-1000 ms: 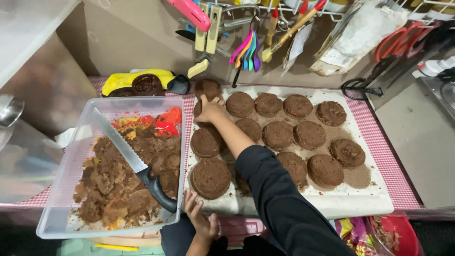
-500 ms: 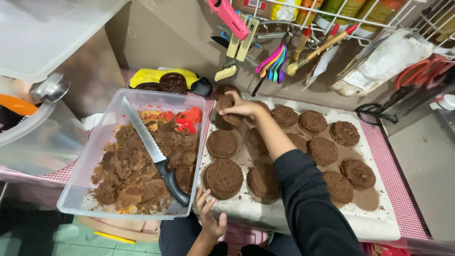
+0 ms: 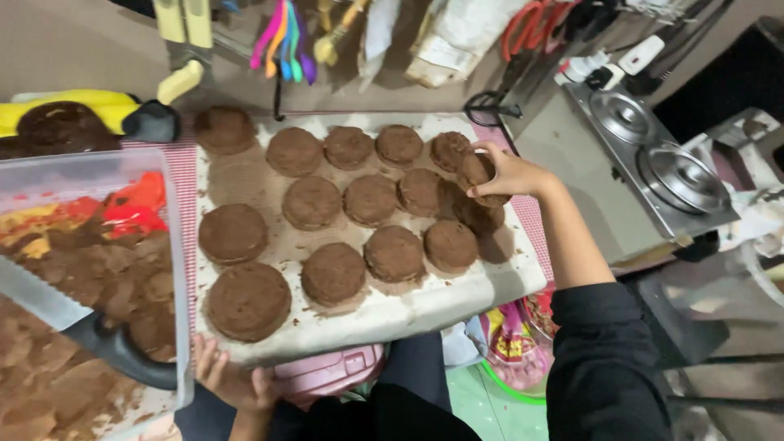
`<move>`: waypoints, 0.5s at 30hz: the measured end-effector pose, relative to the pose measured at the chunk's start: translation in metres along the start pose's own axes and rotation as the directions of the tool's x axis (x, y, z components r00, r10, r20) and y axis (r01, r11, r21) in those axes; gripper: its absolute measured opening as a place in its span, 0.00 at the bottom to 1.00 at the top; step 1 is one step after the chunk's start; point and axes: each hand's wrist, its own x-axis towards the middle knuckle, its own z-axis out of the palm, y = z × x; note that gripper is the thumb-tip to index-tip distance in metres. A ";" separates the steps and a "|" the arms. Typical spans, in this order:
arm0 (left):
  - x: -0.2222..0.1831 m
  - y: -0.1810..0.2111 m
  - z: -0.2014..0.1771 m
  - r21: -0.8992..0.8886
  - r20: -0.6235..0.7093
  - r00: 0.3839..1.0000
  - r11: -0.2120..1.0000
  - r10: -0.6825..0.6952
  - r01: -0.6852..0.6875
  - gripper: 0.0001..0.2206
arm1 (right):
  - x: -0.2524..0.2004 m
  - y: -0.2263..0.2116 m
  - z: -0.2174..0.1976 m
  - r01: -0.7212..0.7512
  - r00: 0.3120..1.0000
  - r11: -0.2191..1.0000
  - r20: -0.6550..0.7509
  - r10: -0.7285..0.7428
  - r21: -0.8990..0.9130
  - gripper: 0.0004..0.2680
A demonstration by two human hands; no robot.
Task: Arranging small round chocolate cakes in rows on a tray while using a knife to trim or separate them.
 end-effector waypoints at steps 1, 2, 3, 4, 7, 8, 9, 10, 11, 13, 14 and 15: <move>0.003 0.003 0.002 -0.018 0.011 1.000 1.000 -0.007 0.007 0.21 | -0.005 0.014 0.005 -0.021 1.000 1.000 -0.002 0.021 0.004 0.38; 0.007 0.005 0.005 0.016 -0.012 0.999 0.999 0.031 -0.031 0.21 | -0.008 0.026 0.008 -0.147 0.989 0.988 -0.008 0.147 -0.052 0.38; 0.010 0.006 0.008 0.051 -0.035 0.997 0.996 0.070 -0.068 0.22 | -0.011 0.037 0.011 -0.271 0.963 0.957 -0.022 0.270 -0.106 0.38; 0.013 0.010 0.009 0.044 -0.035 0.997 0.997 0.064 -0.063 0.22 | -0.009 0.045 0.018 -0.278 0.960 0.954 -0.023 0.278 -0.109 0.38; 0.018 0.017 0.010 0.087 -0.011 0.997 0.994 0.071 -0.070 0.21 | -0.001 0.059 0.033 -0.248 0.967 0.962 0.029 0.253 -0.112 0.39; 0.018 0.018 0.009 0.108 0.004 0.997 0.992 0.072 -0.072 0.21 | 0.002 0.059 0.038 -0.237 0.970 0.970 0.042 0.240 -0.060 0.38; 0.019 0.018 0.008 0.129 0.021 0.997 0.989 0.072 -0.074 0.21 | 0.005 0.059 0.042 -0.226 0.973 0.974 0.054 0.227 -0.007 0.38; 0.019 0.020 0.008 0.132 0.026 0.997 0.988 0.072 -0.075 0.21 | 0.007 0.059 0.045 -0.226 0.972 0.974 0.059 0.226 -0.004 0.38; 0.020 0.022 0.007 0.136 0.029 0.998 0.989 0.062 -0.065 0.20 | 0.008 0.059 0.048 -0.215 0.975 0.977 0.059 0.215 -0.001 0.37; 0.023 0.025 0.008 0.141 0.036 0.998 0.988 0.055 -0.060 0.20 | 0.008 0.055 0.051 -0.202 0.978 0.979 0.060 0.201 0.007 0.37; 0.024 0.027 0.009 0.150 0.036 0.998 0.987 0.052 -0.057 0.20 | 0.006 0.051 0.052 -0.196 0.979 0.981 0.057 0.195 0.014 0.36; 0.025 0.028 0.009 0.160 0.035 0.998 0.986 0.049 -0.054 0.20 | 0.004 0.048 0.053 -0.189 0.981 0.982 0.054 0.188 0.020 0.36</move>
